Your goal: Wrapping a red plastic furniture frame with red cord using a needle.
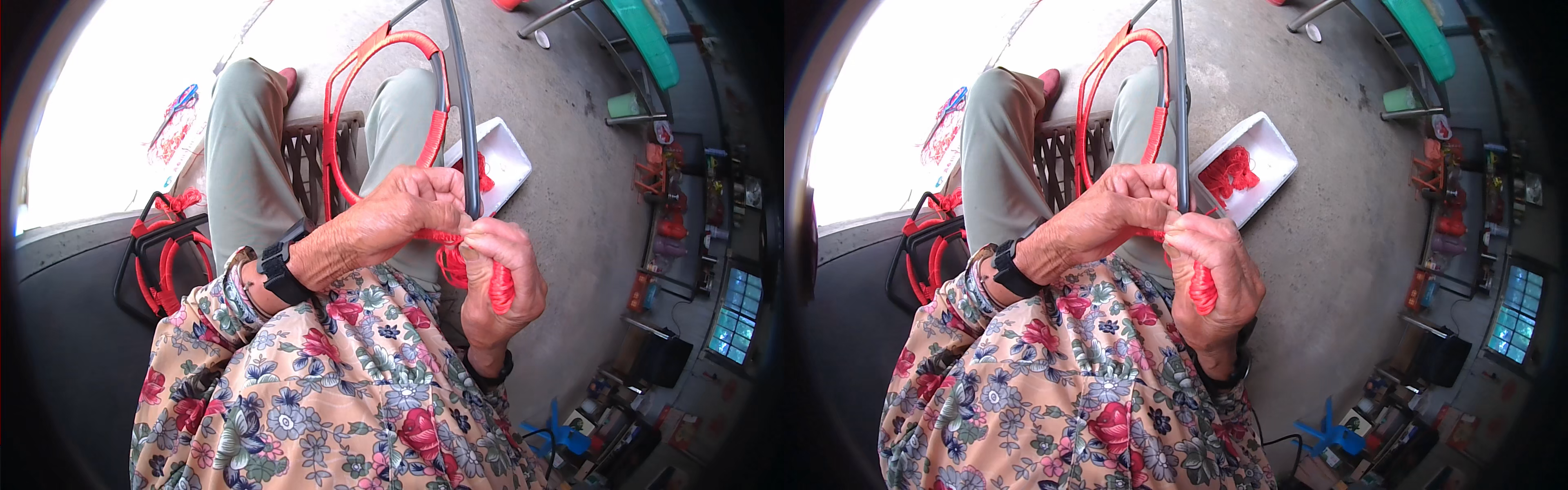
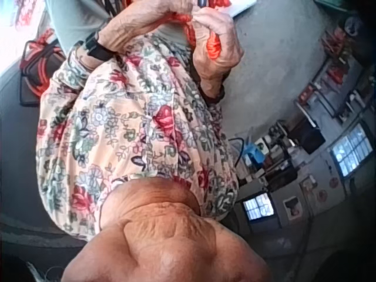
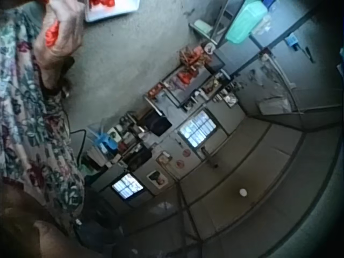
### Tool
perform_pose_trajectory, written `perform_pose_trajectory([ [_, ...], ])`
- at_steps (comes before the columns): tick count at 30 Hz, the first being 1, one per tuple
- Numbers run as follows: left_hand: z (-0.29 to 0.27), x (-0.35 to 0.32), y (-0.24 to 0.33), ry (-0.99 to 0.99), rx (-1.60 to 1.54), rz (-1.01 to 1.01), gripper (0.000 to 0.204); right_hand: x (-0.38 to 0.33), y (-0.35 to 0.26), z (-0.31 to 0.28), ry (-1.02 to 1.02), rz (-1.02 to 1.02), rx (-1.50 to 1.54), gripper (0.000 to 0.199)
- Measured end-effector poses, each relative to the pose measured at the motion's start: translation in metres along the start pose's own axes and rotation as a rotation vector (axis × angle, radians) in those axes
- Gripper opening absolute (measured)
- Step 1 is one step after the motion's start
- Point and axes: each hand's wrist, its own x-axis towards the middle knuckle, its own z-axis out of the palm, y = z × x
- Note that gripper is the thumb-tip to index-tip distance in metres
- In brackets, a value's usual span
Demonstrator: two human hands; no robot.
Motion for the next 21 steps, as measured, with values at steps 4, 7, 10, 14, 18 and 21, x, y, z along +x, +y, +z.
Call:
perform_pose_trajectory([
  [4, 0.013, -0.002, 0.013, 0.069, 0.003, -0.044, 0.010, -0.005, 0.002, -0.007, 0.013, 0.020, 0.055, 0.013],
  [7, 0.006, -0.001, 0.004, 0.070, 0.011, -0.013, 0.009, -0.016, 0.002, -0.004, 0.040, 0.036, 0.099, 0.013],
  [10, 0.004, 0.005, 0.001, 0.008, -0.032, 0.022, 0.007, -0.013, 0.007, -0.005, 0.049, 0.065, 0.109, 0.013],
  [14, 0.004, 0.008, -0.008, 0.013, 0.106, 0.052, 0.005, -0.004, 0.000, -0.006, 0.012, 0.113, 0.020, 0.013],
  [18, 0.002, 0.009, -0.011, -0.016, 0.202, 0.091, 0.007, 0.002, 0.001, -0.007, 0.000, 0.192, -0.002, 0.013],
  [21, -0.001, 0.012, -0.013, 0.022, 0.308, 0.066, 0.009, 0.007, -0.002, -0.007, -0.035, 0.214, -0.051, 0.012],
])
